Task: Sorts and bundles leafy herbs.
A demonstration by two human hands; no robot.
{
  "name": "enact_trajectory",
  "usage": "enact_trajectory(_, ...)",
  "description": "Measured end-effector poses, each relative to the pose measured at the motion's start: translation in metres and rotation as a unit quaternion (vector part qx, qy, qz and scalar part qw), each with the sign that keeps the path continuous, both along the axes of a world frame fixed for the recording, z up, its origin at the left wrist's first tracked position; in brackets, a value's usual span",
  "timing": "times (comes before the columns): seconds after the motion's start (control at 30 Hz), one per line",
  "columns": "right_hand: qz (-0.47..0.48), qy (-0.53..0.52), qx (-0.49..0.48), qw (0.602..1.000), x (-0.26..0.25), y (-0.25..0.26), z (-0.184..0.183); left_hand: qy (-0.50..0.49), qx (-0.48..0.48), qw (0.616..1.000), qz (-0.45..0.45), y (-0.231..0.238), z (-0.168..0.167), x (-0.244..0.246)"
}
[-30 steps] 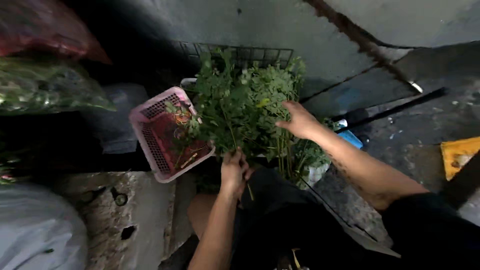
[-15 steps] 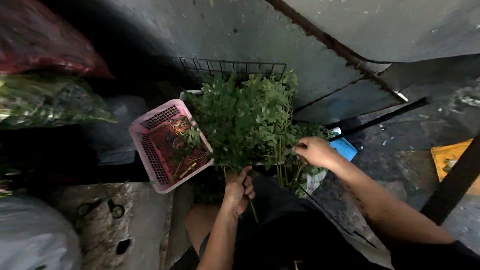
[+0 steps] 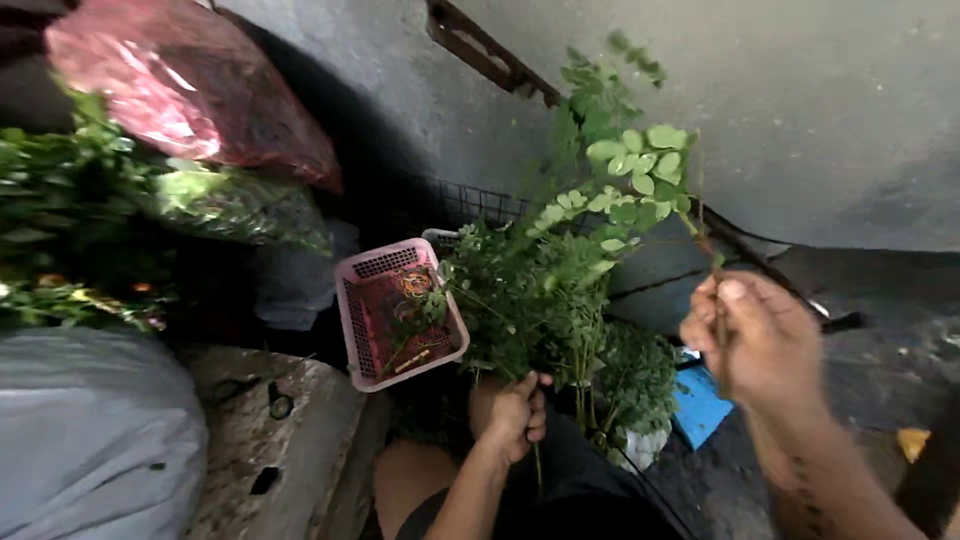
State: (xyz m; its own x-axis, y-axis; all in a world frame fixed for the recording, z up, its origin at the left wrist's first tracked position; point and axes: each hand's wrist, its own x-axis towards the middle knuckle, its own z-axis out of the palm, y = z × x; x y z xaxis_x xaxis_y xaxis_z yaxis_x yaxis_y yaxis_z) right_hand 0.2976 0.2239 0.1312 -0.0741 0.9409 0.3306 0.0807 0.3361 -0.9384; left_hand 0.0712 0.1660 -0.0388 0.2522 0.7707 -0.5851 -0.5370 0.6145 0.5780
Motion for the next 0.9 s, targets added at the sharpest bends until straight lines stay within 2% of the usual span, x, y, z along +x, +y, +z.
enact_trajectory(0.07, -0.012, 0.004, -0.053, 0.999, -0.028, 0.000, -0.041, -0.021, 0.015, 1.000, 0.011, 0.005, -0.001, 0.004)
enact_trajectory(0.13, -0.004, -0.061, -0.160, 0.985, -0.051, -0.012, -0.087, -0.036, 0.012, 0.999, 0.026, 0.011, -0.007, 0.008)
enact_trajectory(0.2, 0.031, -0.142, -0.256, 0.956, -0.065, -0.027, -0.125, -0.034, 0.009, 0.999, 0.033, 0.016, -0.017, 0.010)
enact_trajectory(0.27, 0.063, -0.181, -0.320, 0.928, -0.070, -0.038, -0.155, -0.027, 0.016, 0.999, 0.031, 0.014, -0.026, 0.010)
enact_trajectory(0.33, 0.097, -0.200, -0.346, 0.912, -0.069, -0.044, -0.169, -0.029, 0.017, 0.999, 0.021, 0.009, -0.031, 0.010)
enact_trajectory(0.47, 0.132, -0.230, -0.347, 0.899, -0.070, -0.047, -0.169, -0.027, 0.016, 0.999, -0.013, 0.005, -0.037, 0.008)
enact_trajectory(0.53, 0.161, -0.305, -0.323, 0.881, -0.069, -0.042, -0.164, 0.002, 0.009, 1.000, -0.024, 0.009, -0.035, 0.010)
enact_trajectory(0.6, 0.235, -0.408, -0.292, 0.833, -0.058, -0.028, -0.150, 0.038, -0.004, 0.999, -0.021, 0.012, -0.034, 0.014)
enact_trajectory(0.67, 0.324, -0.466, -0.275, 0.776, -0.041, -0.002, -0.126, 0.060, 0.002, 0.998, -0.019, 0.013, -0.034, 0.016)
enact_trajectory(0.7, 0.321, -0.478, -0.258, 0.775, -0.032, 0.008, -0.113, 0.067, 0.010, 0.997, -0.022, 0.012, -0.036, 0.016)
enact_trajectory(0.73, 0.268, -0.509, -0.232, 0.785, -0.024, 0.015, -0.101, 0.069, 0.013, 0.997, -0.020, 0.012, -0.037, 0.015)
enact_trajectory(0.8, 0.099, -0.561, -0.148, 0.808, -0.014, 0.031, -0.095, 0.043, 0.000, 0.999, 0.001, 0.011, -0.042, 0.011)
enact_trajectory(0.83, 0.055, -0.563, -0.122, 0.815, -0.010, 0.037, -0.097, 0.024, -0.023, 0.999, 0.019, 0.010, -0.044, 0.008)
enact_trajectory(0.9, 0.082, -0.496, -0.143, 0.852, -0.004, 0.044, -0.096, 0.015, -0.067, 0.996, 0.049, 0.011, -0.045, 0.000)
